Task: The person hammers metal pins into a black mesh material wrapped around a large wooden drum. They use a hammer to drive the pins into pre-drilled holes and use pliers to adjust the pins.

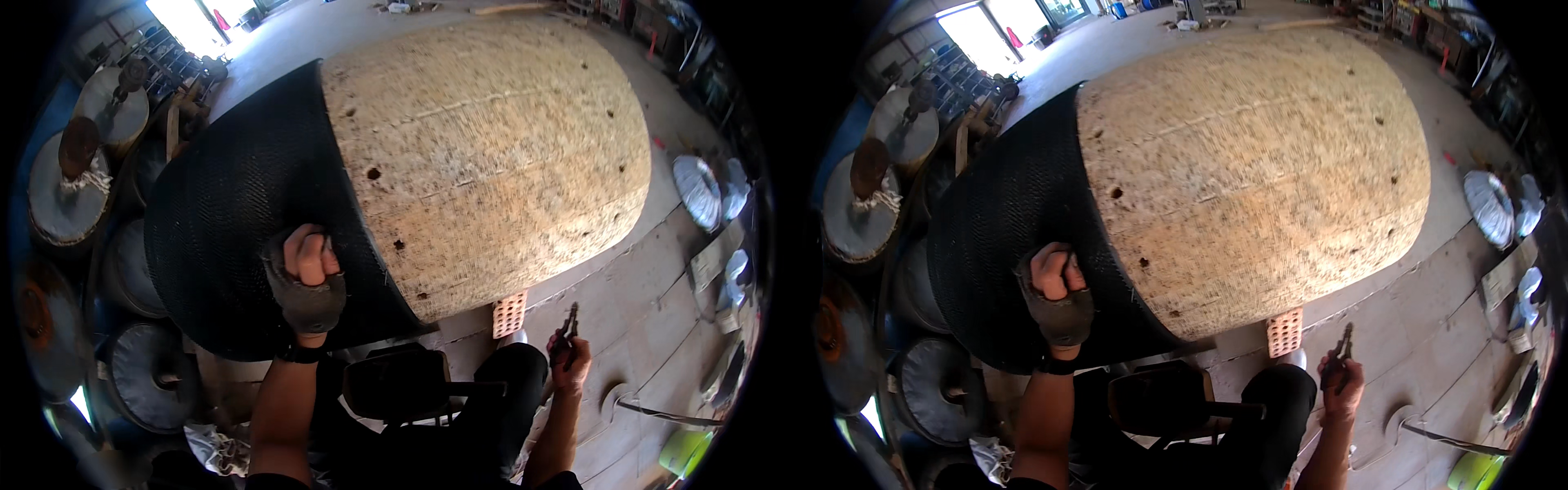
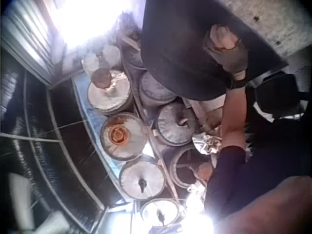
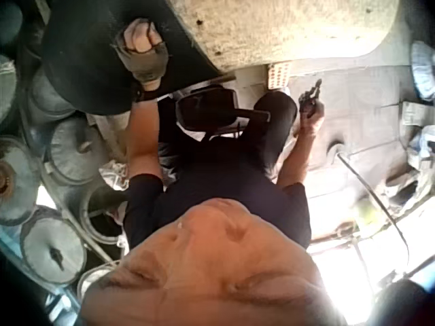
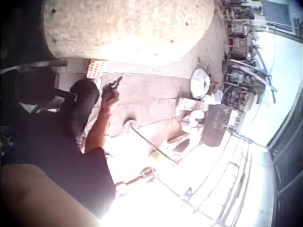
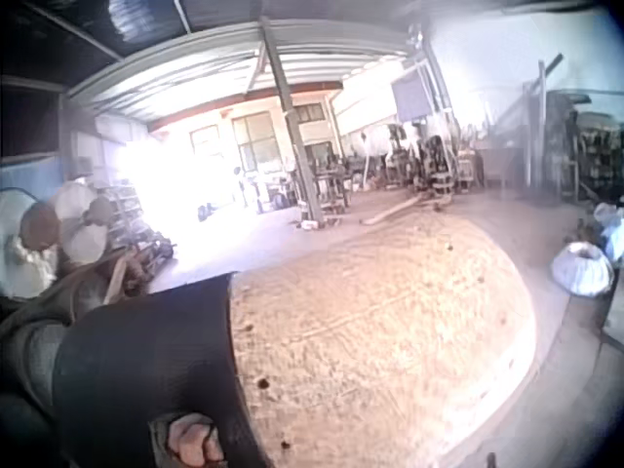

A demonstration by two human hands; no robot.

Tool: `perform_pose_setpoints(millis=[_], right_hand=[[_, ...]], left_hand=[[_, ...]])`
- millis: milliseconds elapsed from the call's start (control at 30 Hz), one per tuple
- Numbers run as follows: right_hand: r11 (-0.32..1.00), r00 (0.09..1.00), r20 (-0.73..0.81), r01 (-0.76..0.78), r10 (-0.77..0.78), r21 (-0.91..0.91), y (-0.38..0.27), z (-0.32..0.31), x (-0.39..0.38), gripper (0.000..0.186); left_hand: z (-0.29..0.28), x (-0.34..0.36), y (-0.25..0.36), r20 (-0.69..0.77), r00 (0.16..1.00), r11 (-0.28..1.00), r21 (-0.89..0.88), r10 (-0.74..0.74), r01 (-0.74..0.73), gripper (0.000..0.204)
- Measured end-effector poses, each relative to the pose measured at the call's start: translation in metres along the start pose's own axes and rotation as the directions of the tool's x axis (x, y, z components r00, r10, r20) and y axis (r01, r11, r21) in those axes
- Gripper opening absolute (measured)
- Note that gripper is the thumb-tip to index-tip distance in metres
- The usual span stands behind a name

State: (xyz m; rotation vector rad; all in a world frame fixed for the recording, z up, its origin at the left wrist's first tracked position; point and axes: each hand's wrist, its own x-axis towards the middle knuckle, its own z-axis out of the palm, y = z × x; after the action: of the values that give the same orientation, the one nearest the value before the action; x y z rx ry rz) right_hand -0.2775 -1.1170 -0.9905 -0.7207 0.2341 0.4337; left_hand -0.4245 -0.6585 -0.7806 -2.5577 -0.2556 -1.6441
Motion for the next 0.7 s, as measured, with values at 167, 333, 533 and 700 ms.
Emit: perform_pose_setpoints(millis=[167,333,533,700], right_hand=[[0.992,0.988,0.082,0.127,-0.128,0.013,-0.016,0.116,-0.022,0.035],[0.437,0.888,0.401,0.46,-0.225,-0.773,-0.008,0.202,-0.043,0.019],[-0.698,0.37,0.929,0.668,0.011,-0.258,0.05,0.279,-0.046,0.023],[-0.811,0.281,0.957,0.574,0.066,-0.112,0.066,0.282,-0.032,0.021]], left_hand=[[0.006,-0.001,0.002,-0.002,1.0,1.0,-0.017,-0.007,0.007,0.017],[0.01,0.0,0.001,-0.045,0.999,1.0,-0.019,0.015,-0.016,0.017],[0.007,-0.002,-0.003,-0.047,0.999,0.999,-0.042,0.005,-0.007,0.019],[0.009,-0.003,-0.005,-0.061,0.998,0.998,-0.063,0.004,-0.008,0.021]])
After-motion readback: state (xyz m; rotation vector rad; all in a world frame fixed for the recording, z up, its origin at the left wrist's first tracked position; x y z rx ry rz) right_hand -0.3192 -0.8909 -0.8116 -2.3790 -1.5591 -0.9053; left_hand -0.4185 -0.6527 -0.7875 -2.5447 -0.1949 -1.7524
